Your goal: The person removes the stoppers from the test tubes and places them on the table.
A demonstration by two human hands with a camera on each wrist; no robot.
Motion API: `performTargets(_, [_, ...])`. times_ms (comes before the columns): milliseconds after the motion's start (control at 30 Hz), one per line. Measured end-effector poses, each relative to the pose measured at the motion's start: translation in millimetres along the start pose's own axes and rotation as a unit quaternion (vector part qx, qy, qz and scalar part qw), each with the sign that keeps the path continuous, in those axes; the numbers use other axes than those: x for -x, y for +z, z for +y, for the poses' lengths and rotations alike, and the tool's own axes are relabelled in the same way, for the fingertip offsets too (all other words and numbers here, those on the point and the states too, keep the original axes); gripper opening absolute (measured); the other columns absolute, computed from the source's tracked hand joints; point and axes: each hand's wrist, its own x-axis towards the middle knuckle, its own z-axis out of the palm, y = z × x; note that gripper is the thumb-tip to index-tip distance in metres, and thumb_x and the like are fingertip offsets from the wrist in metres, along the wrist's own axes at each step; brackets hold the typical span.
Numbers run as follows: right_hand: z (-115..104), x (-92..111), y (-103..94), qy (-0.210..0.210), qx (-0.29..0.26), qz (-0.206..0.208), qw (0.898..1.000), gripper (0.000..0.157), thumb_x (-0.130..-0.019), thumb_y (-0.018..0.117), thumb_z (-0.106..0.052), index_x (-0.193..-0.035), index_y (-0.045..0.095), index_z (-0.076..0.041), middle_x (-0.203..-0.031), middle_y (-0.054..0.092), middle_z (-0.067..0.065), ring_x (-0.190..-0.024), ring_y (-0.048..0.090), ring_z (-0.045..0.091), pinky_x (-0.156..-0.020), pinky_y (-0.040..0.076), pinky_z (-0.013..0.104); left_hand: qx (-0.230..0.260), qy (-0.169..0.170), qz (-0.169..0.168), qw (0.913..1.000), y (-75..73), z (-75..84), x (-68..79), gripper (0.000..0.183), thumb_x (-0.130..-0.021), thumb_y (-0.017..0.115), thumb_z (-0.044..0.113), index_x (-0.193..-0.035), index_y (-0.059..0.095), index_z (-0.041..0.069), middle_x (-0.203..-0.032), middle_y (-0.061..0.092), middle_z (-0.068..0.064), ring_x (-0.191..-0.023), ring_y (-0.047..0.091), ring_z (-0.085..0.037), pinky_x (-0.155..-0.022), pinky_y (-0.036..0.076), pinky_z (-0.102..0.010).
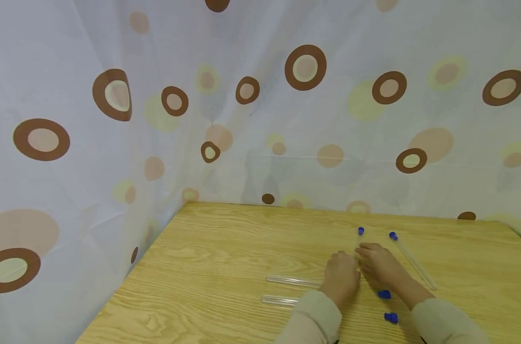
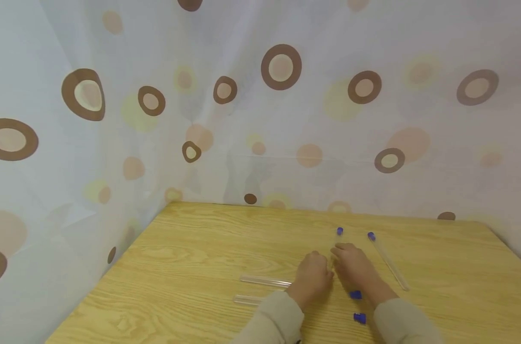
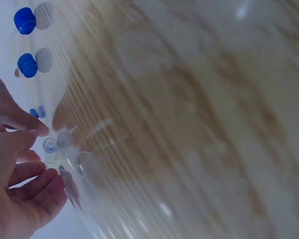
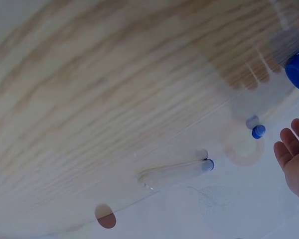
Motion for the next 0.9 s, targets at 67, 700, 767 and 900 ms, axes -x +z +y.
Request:
performTargets(67, [1.0,-0.9,0.8,-0.006,-0.004,0.000,1.000,0.036,-0.068,0.075,0.005,-0.102,0.063,0.009,-0.107,0.061,0.028,-0.097,0.059,0.044,-0.080,0.053,0.049,0.001,-0.009,-0.001,1.0000,1.4,1.1,-1.1,0.018,-0.084,0.066,0.042,-0.094,0.067,0.027,-0.090,0.062,0.010,-0.084,0.058,-0.004,-0.067,0.051,-0.016])
performTargets(700, [6.8,-4.7,2.2,-0.013,-0.013,-0.015,1.000,0.033,-0.070,0.074,0.006,-0.101,0.063,0.008,-0.103,0.061,0.031,-0.095,0.059,0.045,-0.079,0.053,0.050,0.001,-0.027,-0.004,0.9996,4.0,6.8,-3.9,0.010,-0.085,0.066,0.032,-0.095,0.068,0.029,-0.088,0.063,0.011,-0.081,0.059,-0.004,-0.070,0.051,-0.016])
performTargets(767, [6.4,-4.9,1.8,-0.013,-0.014,-0.018,1.000,0.033,-0.070,0.074,0.005,-0.100,0.063,0.008,-0.104,0.061,0.031,-0.095,0.059,0.045,-0.079,0.053,0.050,-0.004,-0.030,-0.005,0.9995,5.2,8.0,-4.7,0.009,-0.086,0.065,0.030,-0.095,0.067,0.030,-0.089,0.063,0.011,-0.081,0.059,-0.004,-0.070,0.051,-0.016])
performTargets(900, [5.7,-6.1,1.2,-0.014,-0.011,-0.024,1.000,0.032,-0.070,0.075,0.004,-0.100,0.064,0.007,-0.104,0.062,0.030,-0.095,0.059,0.045,-0.079,0.054,0.049,-0.015,-0.036,0.002,0.9992,6.4,9.6,-5.3,0.009,-0.085,0.066,0.027,-0.092,0.068,0.032,-0.087,0.063,0.012,-0.080,0.059,-0.004,-0.069,0.051,-0.016])
